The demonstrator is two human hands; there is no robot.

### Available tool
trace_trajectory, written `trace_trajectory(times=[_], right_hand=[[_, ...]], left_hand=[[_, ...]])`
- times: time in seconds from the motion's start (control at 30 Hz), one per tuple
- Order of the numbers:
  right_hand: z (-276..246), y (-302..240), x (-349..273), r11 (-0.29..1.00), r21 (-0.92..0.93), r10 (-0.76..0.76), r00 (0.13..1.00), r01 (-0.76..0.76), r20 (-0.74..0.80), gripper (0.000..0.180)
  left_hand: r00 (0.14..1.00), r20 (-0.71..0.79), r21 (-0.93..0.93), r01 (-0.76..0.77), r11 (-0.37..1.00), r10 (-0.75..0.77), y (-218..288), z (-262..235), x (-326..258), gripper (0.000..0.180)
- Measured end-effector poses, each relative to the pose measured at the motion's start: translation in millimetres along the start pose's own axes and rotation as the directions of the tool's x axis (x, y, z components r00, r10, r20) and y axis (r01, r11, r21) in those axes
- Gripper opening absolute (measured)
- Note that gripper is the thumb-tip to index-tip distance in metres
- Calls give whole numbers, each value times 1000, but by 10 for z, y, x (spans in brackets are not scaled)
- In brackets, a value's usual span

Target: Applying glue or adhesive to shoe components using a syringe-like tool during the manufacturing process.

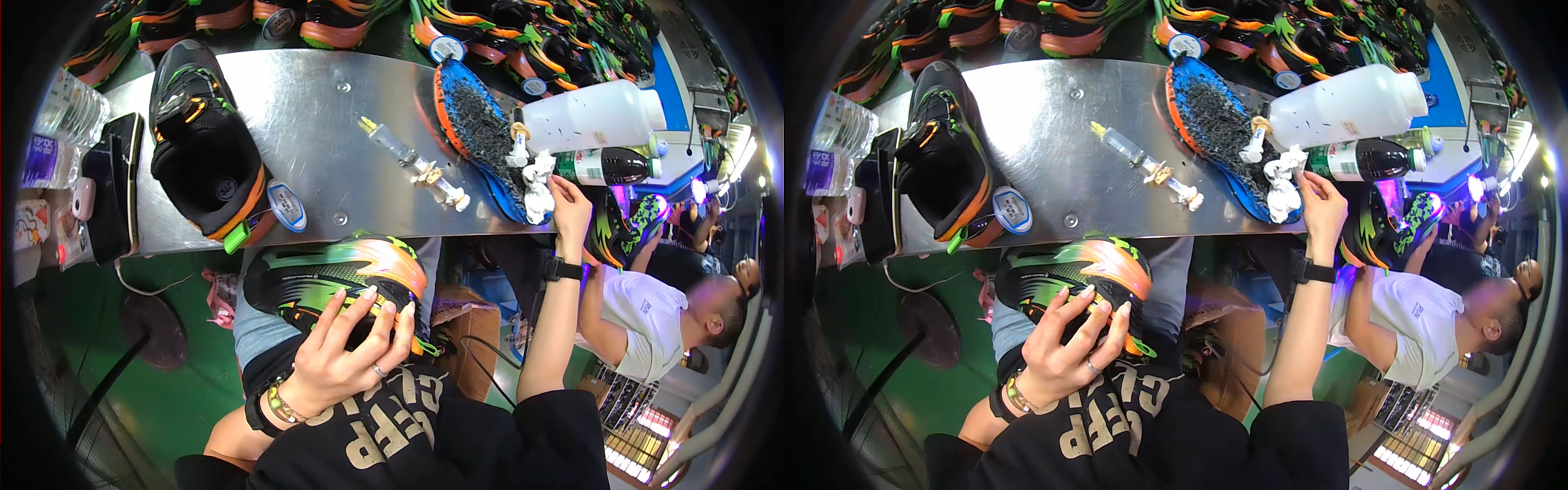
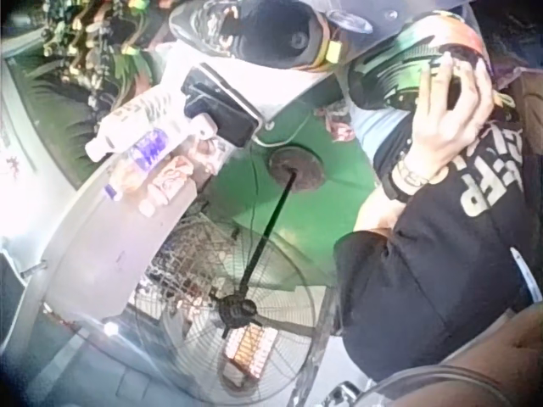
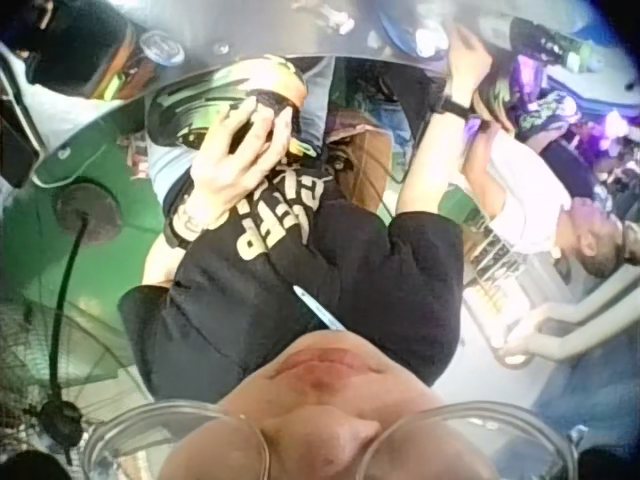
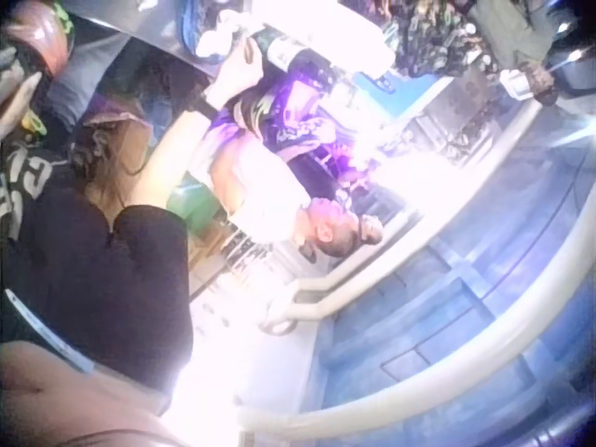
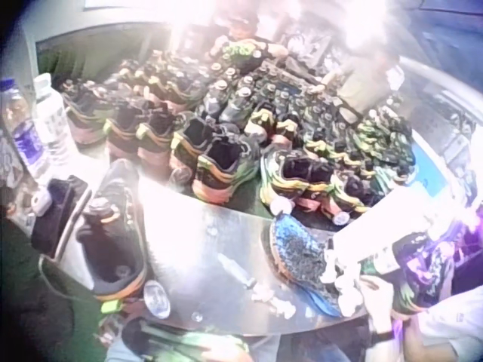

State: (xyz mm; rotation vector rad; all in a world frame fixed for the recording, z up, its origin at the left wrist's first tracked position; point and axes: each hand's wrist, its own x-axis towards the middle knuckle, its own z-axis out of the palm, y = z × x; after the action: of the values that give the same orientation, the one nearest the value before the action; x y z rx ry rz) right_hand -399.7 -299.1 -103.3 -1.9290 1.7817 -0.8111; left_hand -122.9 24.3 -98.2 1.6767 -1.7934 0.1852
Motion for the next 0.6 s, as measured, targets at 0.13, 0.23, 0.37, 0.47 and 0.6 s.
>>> trace_trajectory(times=[0.13, 0.23, 0.37, 0.47, 0.6], right_hand=[[-112, 0, -40, 996, 86, -18, 1000, 18, 0, 23], [-279, -149, -150, 960, -103, -278, 921, 259, -273, 21], [-527, -788, -537, 878, 99, -351, 771, 468, -532, 21], [-281, -1446, -977, 740, 128, -613, 740, 661, -277, 23], [385, -1792, -1339, 656, 395, -754, 584, 644, 300, 25]], left_hand=[[1000, -8, 5, 1, 1000, -1, 3, -4, -36, 27], [1000, -6, 8, 6, 1000, -6, -2, -2, -51, 27], [999, -44, -27, 8, 1000, -10, 2, 16, -19, 31], [998, -60, -7, 1, 1000, -2, 3, 19, -27, 32], [998, -62, 6, 21, 1000, -20, -16, 62, -91, 32]])
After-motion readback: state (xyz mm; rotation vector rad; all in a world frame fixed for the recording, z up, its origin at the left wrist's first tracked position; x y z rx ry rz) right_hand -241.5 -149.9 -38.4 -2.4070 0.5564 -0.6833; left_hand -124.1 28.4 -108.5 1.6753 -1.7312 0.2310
